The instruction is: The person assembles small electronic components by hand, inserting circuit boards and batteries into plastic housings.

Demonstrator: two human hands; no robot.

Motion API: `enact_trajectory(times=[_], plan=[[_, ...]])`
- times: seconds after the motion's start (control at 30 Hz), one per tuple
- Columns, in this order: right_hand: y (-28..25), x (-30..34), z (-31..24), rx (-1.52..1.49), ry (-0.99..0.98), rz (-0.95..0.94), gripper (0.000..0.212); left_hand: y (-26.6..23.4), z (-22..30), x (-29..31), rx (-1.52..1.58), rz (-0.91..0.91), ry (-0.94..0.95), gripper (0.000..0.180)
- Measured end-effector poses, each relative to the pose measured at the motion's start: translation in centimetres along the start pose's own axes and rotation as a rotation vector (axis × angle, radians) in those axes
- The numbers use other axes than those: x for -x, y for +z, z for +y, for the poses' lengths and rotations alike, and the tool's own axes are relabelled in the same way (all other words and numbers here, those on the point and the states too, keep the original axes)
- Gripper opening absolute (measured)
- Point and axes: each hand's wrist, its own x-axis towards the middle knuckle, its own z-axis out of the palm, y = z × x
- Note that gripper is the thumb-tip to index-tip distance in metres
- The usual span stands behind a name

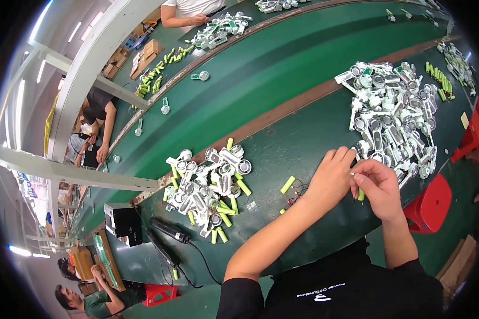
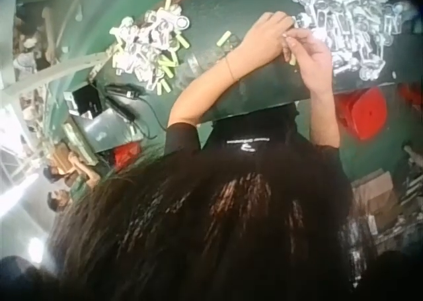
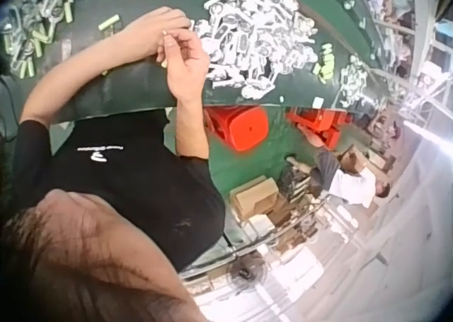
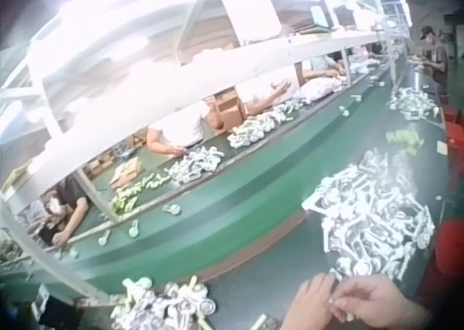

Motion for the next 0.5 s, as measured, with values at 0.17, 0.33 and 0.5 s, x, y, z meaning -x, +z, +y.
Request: enact_trajectory(times=[0.17, 0.33, 0.5], plan=[[-1.0, 0.0, -0.5, 0.059, 0.064, -0.094, 0.009, -1.3, 0.2, -0.2, -0.203, 0.083, -0.008, 0.03], [-1.5, -0.9, -0.5, 0.001, 0.23, -0.284, 0.003, -0.9, -1.9, 1.7, -0.26, 0.13, 0.076, 0.028], [-1.7, -1.2, -0.9, 0.09, 0.312, -0.371, 0.008, -1.6, -1.5, 1.1, -0.215, 0.033, 0.036, 0.026]])
